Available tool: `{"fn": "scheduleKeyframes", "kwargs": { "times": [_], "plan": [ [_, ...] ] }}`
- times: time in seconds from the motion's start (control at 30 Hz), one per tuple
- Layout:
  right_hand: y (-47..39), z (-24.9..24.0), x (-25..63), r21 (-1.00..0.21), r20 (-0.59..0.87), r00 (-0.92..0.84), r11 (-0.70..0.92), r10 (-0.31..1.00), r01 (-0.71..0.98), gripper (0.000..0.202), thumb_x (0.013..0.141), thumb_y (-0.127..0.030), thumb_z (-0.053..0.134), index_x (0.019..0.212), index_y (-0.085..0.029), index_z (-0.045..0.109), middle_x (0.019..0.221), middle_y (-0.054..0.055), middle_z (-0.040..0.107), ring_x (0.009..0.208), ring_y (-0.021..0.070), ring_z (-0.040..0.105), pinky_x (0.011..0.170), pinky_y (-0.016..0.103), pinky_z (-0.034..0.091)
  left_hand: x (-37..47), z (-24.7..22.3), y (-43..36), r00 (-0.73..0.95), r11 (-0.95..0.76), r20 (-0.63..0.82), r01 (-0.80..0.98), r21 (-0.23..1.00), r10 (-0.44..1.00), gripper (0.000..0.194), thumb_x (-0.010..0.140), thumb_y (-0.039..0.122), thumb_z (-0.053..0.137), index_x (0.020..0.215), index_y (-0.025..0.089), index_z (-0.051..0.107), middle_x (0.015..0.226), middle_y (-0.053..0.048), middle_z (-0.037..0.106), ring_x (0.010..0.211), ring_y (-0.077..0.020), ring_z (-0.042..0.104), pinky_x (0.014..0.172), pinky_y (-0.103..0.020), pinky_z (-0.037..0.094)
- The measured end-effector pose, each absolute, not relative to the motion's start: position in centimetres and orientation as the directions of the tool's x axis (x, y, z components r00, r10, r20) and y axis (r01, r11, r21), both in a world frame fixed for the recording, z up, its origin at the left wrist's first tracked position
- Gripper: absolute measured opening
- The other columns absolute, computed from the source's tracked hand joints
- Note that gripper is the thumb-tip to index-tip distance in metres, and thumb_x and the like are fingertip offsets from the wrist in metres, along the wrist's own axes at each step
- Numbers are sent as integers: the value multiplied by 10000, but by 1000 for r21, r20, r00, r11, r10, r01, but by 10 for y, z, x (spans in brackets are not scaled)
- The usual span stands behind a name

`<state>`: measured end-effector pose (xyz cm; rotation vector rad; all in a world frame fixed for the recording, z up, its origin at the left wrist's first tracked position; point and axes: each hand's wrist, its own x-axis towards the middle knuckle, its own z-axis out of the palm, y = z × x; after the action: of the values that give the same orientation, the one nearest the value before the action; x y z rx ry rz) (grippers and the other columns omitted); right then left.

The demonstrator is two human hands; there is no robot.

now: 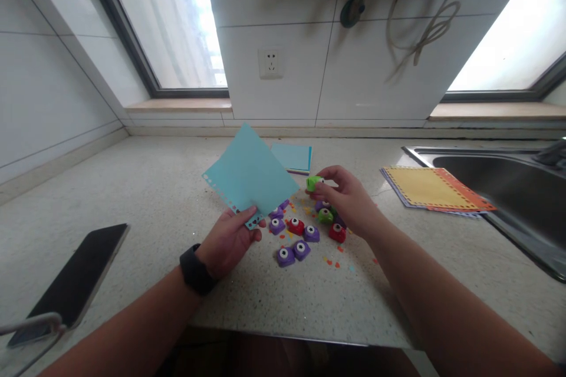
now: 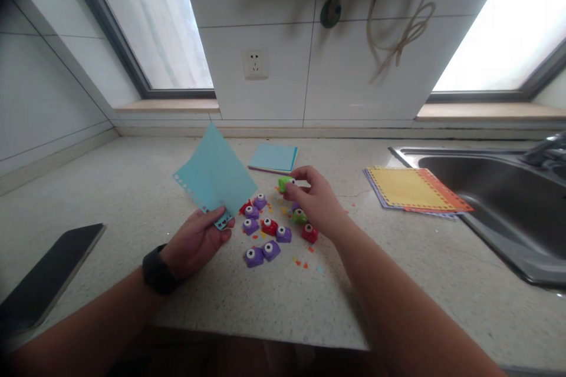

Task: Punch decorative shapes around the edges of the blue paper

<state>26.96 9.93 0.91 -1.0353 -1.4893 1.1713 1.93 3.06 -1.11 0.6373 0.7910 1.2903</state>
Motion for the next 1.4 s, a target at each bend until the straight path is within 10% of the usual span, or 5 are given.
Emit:
{"fn": "scheduleKeyframes", "kwargs": {
  "times": [0.3,0.67,1.4],
  "plan": [
    [91,18,263,-947,196,-212,129,957,-294,312,806,-421,806,972,-270,589,936,10,714,929,184,701,1002,456,542,22,-14,31,27,132,-138,-526,840,990,222,772,221,846,915,157,689,845,-5,706,662,-120,677,500,-210,545],
    [90,19,264,-940,334,-191,341,923,5,299,787,-370,791,950,-252,571,1023,44,724,892,190,694,798,379,592,22,-12,31,-9,150,-186,-556,817,983,236,731,208,874,839,153,672,783,13,656,661,-109,652,498,-198,517],
    [91,16,265,-903,410,-143,423,901,75,137,804,-286,779,902,-216,714,1187,108,745,1041,247,713,924,467,556,21,-16,31,10,143,-164,-549,823,986,220,773,212,846,881,166,661,799,26,616,662,-100,617,484,-199,462]
  ]
}}
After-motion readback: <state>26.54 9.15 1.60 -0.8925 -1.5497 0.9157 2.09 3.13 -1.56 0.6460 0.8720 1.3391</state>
